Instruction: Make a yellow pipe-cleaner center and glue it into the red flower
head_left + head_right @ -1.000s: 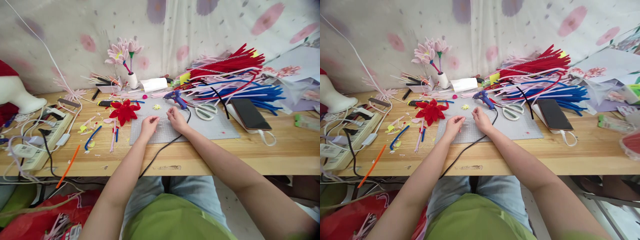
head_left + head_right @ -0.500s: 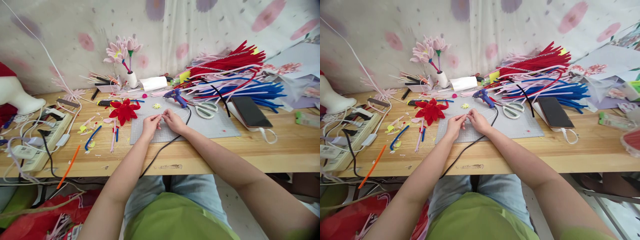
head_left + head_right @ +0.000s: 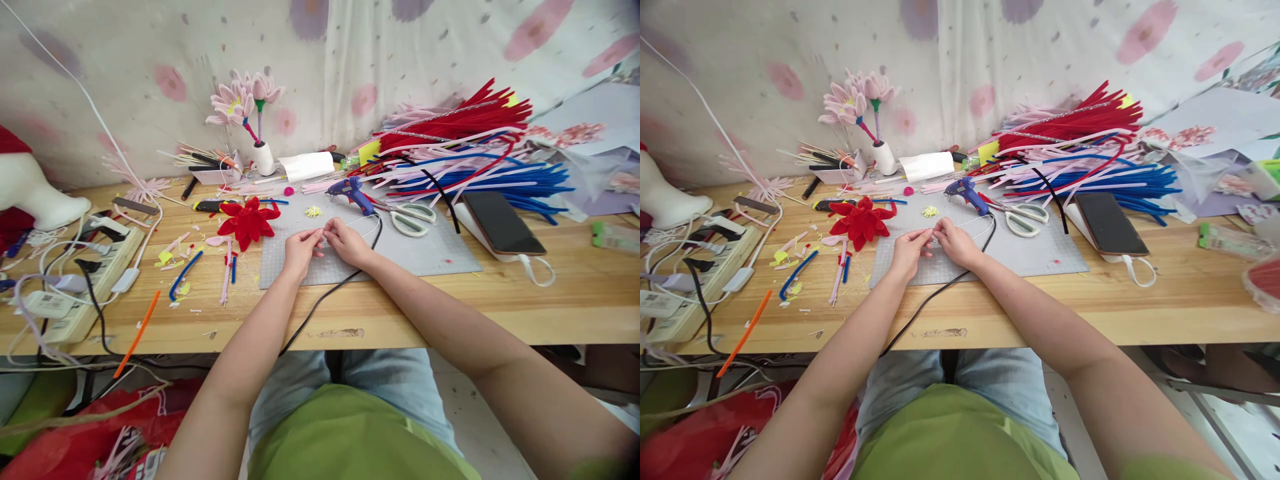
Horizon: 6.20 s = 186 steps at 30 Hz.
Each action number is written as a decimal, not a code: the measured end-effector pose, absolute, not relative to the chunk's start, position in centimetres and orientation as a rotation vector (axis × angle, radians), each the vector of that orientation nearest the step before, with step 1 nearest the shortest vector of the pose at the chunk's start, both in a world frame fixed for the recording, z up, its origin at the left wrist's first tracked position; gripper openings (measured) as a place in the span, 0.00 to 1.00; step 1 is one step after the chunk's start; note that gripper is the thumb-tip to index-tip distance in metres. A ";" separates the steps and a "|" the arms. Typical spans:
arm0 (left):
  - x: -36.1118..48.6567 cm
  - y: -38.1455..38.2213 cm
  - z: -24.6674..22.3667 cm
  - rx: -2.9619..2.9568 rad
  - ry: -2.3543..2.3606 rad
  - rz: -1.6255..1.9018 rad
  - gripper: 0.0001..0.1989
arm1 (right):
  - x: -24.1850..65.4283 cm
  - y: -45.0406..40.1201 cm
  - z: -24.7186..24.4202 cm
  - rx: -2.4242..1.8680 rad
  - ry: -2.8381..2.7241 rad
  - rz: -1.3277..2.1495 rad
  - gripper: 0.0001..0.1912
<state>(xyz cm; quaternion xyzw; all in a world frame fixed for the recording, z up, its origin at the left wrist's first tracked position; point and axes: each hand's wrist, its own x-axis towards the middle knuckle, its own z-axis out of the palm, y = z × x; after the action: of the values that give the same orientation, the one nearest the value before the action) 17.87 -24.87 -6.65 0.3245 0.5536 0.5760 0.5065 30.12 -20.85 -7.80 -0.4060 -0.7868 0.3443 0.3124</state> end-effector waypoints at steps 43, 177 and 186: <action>17.8 -25.3 -6.2 0.522 1.123 1.471 0.08 | 30.1 -21.0 -8.1 -0.898 -2.063 0.952 0.15; 14.2 -26.2 -2.1 0.743 0.906 1.298 0.15 | 28.3 -21.7 -2.9 -0.838 -1.415 1.707 0.13; 14.0 -26.1 -2.3 0.742 1.036 1.241 0.15 | 28.1 -21.6 -3.4 -0.700 -1.325 2.025 0.08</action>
<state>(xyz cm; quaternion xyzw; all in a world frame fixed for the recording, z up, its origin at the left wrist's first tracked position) 14.01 -26.09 -2.32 0.3240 0.4523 0.5419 0.6299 28.08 -21.58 -3.42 -0.2645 -0.5007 0.7652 0.3063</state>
